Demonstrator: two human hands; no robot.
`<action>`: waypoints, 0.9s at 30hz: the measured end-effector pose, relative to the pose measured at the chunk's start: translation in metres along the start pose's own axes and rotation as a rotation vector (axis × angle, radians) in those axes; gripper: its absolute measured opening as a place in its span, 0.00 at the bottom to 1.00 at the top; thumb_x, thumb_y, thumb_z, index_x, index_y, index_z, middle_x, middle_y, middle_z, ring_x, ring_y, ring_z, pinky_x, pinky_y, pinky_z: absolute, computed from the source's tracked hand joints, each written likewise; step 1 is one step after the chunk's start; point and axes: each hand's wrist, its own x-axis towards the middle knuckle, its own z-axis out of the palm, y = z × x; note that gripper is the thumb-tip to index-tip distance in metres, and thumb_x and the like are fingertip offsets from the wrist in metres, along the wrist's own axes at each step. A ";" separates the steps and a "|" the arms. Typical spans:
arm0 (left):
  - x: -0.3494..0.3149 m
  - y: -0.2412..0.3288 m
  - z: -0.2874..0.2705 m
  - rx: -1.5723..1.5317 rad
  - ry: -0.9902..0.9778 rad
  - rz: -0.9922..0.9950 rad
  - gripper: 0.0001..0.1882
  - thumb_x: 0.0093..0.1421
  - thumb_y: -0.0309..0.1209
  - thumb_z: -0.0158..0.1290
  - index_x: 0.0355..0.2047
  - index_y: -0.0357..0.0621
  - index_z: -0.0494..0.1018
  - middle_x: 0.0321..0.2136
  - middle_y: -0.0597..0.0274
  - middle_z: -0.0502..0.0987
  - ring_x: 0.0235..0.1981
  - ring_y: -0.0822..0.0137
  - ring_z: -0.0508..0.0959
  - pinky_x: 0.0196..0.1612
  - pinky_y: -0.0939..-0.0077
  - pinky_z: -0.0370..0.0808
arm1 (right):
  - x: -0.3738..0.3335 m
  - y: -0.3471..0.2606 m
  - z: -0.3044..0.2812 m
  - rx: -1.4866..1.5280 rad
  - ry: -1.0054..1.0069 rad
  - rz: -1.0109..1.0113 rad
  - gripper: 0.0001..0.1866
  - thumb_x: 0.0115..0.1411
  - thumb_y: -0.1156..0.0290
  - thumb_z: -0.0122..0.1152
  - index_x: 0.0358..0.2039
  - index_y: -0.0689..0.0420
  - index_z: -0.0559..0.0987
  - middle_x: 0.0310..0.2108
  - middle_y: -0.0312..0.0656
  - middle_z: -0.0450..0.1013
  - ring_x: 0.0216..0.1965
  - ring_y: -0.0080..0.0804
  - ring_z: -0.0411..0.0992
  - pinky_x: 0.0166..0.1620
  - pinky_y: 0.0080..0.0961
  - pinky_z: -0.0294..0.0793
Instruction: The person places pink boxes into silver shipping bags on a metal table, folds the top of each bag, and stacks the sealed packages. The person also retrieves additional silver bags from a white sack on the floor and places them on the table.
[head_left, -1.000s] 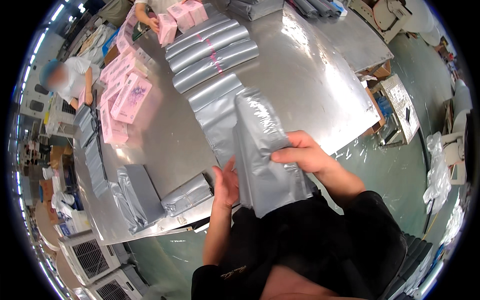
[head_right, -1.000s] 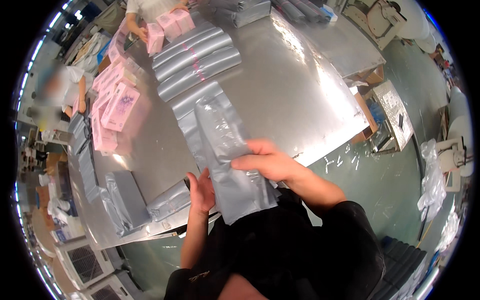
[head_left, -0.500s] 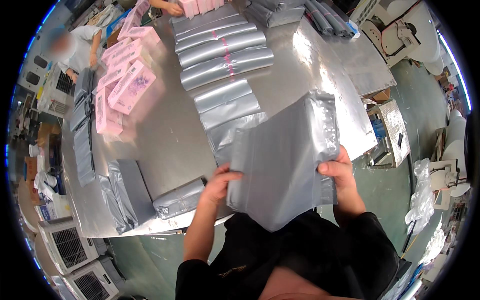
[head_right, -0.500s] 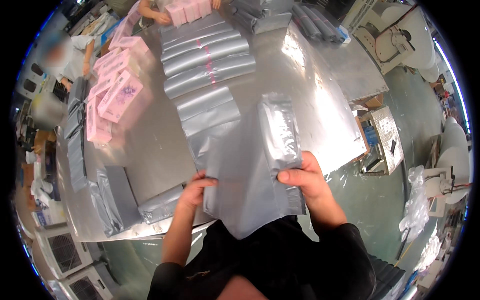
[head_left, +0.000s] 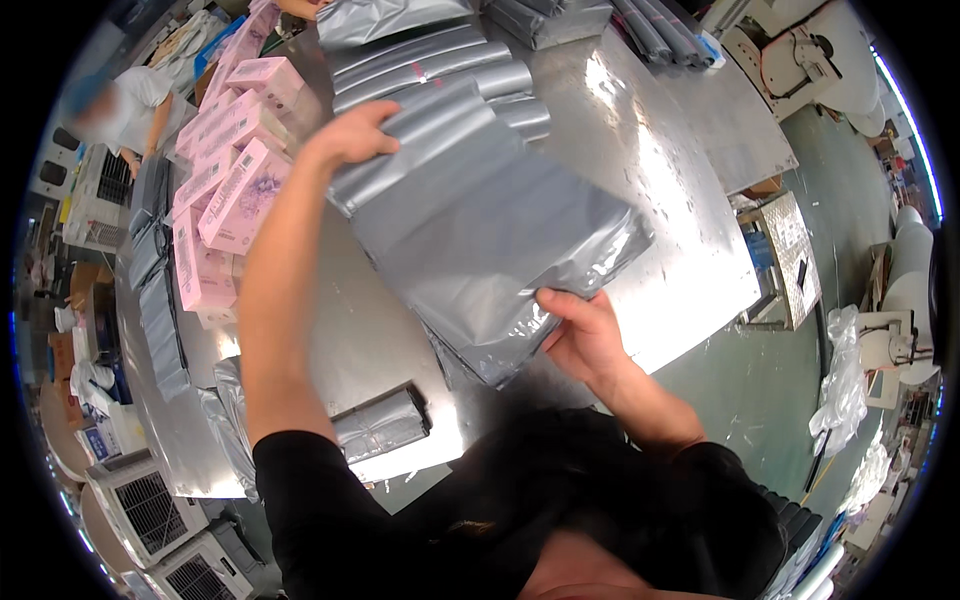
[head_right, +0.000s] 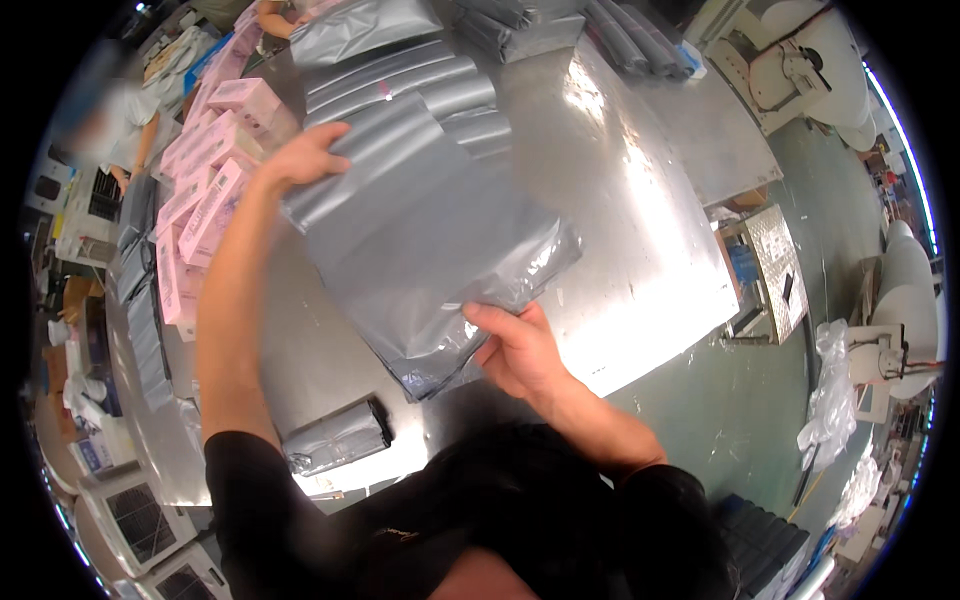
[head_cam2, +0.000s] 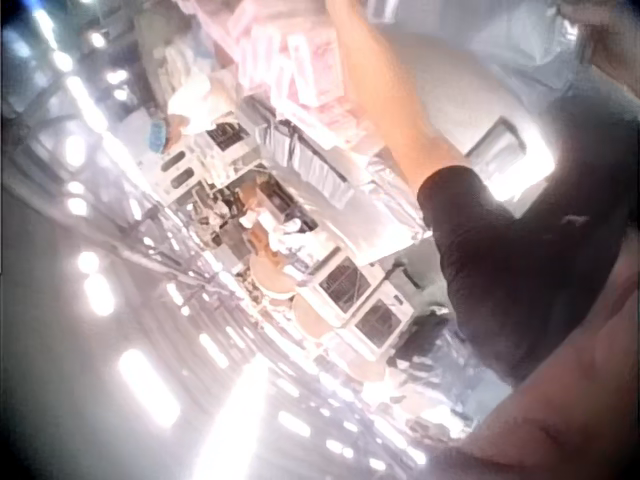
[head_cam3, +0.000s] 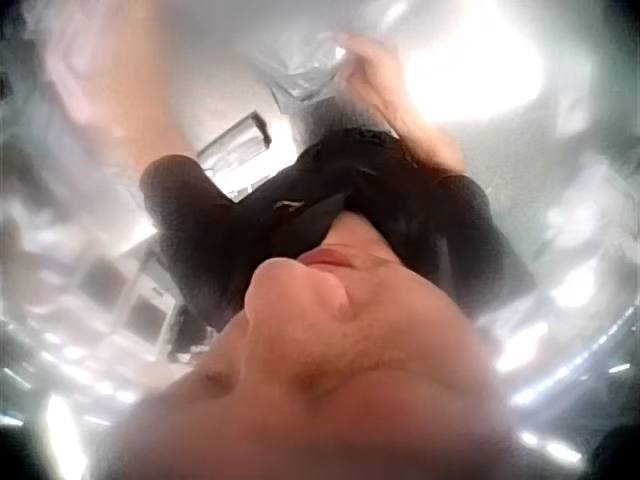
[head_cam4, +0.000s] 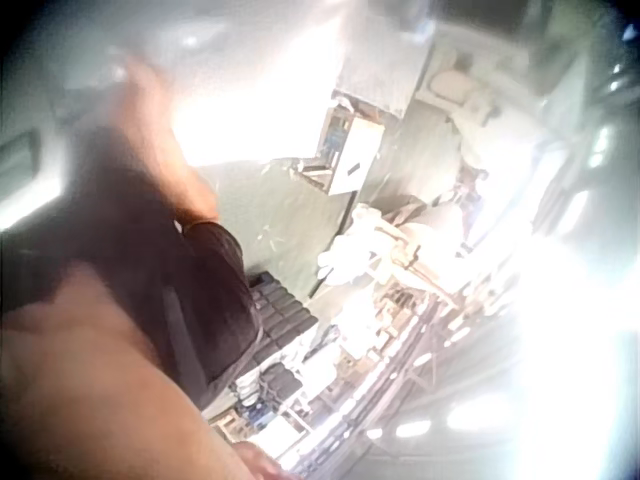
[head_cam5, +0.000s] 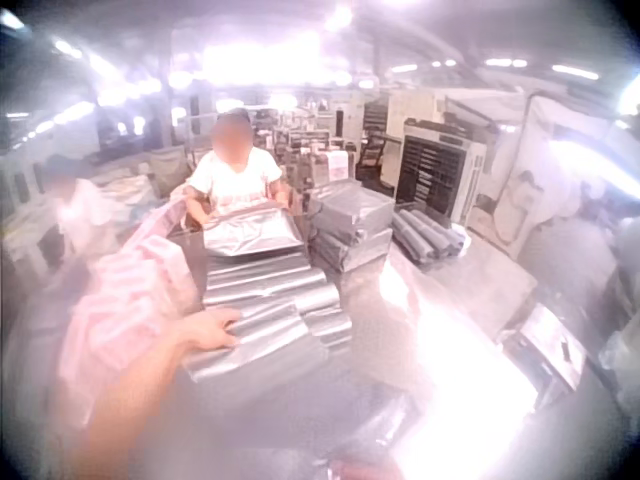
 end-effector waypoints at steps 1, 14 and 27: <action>0.019 -0.023 0.021 0.171 -0.047 0.078 0.37 0.54 0.32 0.62 0.64 0.35 0.67 0.61 0.43 0.72 0.64 0.50 0.71 0.67 0.61 0.66 | 0.012 0.014 -0.010 0.009 0.033 0.053 0.15 0.65 0.77 0.59 0.52 0.60 0.75 0.46 0.44 0.79 0.48 0.39 0.79 0.50 0.39 0.82; -0.093 -0.042 0.142 -0.354 0.981 -0.187 0.15 0.63 0.29 0.56 0.50 0.41 0.76 0.43 0.50 0.80 0.42 0.48 0.81 0.50 0.55 0.77 | 0.106 0.048 -0.003 0.092 0.147 0.169 0.02 0.66 0.78 0.59 0.37 0.64 0.77 0.35 0.43 0.78 0.32 0.38 0.81 0.49 0.55 0.86; -0.178 0.034 0.262 0.232 0.232 -0.187 0.20 0.54 0.39 0.62 0.47 0.48 0.80 0.47 0.57 0.76 0.54 0.57 0.73 0.51 0.58 0.67 | 0.115 0.049 0.004 0.030 0.070 0.165 0.03 0.65 0.79 0.58 0.35 0.65 0.75 0.35 0.47 0.76 0.36 0.44 0.80 0.51 0.57 0.85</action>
